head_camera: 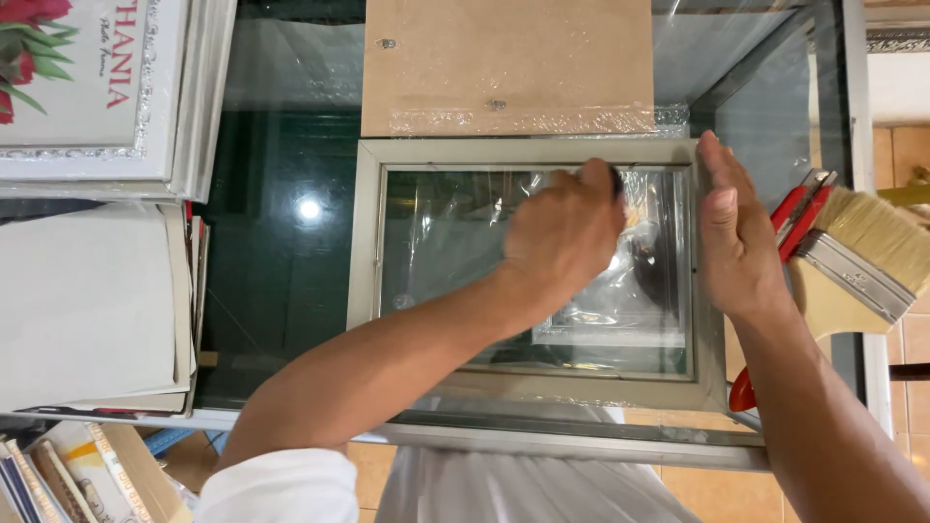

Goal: Cleaning a picture frame glass and inserting an artwork print before securing the backing.

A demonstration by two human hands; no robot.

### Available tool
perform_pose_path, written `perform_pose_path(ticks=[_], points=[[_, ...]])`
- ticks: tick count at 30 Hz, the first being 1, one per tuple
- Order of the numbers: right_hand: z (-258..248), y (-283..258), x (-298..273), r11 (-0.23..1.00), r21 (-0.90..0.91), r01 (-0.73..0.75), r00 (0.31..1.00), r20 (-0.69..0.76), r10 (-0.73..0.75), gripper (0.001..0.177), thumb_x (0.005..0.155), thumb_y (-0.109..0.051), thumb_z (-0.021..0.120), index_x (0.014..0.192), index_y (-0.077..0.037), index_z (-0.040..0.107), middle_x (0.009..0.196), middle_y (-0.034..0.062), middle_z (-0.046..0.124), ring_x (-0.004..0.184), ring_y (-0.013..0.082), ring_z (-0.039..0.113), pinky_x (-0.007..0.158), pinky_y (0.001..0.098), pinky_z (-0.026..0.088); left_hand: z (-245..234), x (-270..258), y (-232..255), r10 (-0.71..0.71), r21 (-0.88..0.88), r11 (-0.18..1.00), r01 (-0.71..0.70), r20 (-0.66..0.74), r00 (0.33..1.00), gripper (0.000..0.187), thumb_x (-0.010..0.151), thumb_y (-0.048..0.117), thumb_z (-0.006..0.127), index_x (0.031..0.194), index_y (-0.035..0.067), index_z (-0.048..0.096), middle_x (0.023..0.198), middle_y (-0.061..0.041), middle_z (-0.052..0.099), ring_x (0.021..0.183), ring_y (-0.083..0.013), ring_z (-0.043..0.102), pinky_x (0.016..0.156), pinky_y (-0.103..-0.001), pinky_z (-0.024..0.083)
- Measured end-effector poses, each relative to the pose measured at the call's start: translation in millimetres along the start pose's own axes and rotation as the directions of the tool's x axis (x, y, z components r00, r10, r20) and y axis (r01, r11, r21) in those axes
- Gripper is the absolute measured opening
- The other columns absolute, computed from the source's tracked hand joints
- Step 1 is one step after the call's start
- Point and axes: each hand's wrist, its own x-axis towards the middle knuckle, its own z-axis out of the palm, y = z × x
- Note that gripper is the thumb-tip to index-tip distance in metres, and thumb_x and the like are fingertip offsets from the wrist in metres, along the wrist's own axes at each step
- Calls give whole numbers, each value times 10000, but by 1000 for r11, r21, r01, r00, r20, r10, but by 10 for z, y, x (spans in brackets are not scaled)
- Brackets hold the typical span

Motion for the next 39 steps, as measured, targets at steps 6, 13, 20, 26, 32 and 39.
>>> perform_pose_path(ticks=[6, 13, 20, 26, 32, 39], points=[[39, 139, -32, 972, 232, 30, 1000, -1, -31, 890, 1100, -635, 239, 1603, 97, 285, 1670, 274, 344, 1573, 369, 302, 1279, 421, 227, 542, 319, 615, 21, -46, 999, -21, -2, 1000, 240, 973, 286, 585, 1006, 51, 550, 821, -176, 670, 607, -256, 728, 433, -353, 557], [33, 11, -30, 999, 8, -33, 999, -24, 33, 894, 1099, -648, 227, 1586, 99, 288, 1642, 282, 359, 1564, 392, 313, 1268, 411, 233, -173, 170, -58, 13, -146, 989, -5, 57, 998, 375, 947, 417, 582, 1022, 50, 582, 834, -202, 694, 644, -391, 734, 499, -463, 578], [43, -124, -2, 992, -76, -96, 995, 5, 97, 980, 1035, -726, 200, 1582, 82, 291, 1617, 295, 368, 1531, 424, 323, 1235, 435, 251, -929, -345, -1281, -129, 324, 939, 115, 21, 991, 374, 992, 426, 610, 924, 58, 631, 748, -182, 695, 621, -357, 721, 474, -455, 564], [76, -119, 15, 996, -59, -66, 997, 27, 68, 991, 1036, -737, 185, 1591, 78, 282, 1613, 288, 387, 1543, 426, 305, 1268, 487, 138, -909, -469, -1383, -144, 518, 844, 140, -33, 989, 382, 965, 430, 656, 836, 75, 604, 641, -123, 660, 519, -297, 690, 415, -402, 540], [62, -100, 14, 995, 9, -102, 995, 4, 102, 986, 1029, -739, 227, 1574, 78, 311, 1602, 278, 409, 1533, 405, 334, 1249, 456, 210, -569, -293, -918, -128, 468, 865, 178, -137, 982, 386, 922, 436, 680, 811, 82, 575, 602, -112, 651, 477, -265, 683, 392, -381, 536], [2, -67, -15, 991, 84, -105, 994, -1, 106, 1009, 1021, -751, 244, 1573, 92, 291, 1615, 285, 383, 1552, 405, 312, 1249, 439, 230, -460, -104, -723, -260, 313, 915, 254, -22, 965, 398, 958, 421, 650, 865, 47, 552, 595, -148, 674, 512, -305, 712, 414, -410, 568]])
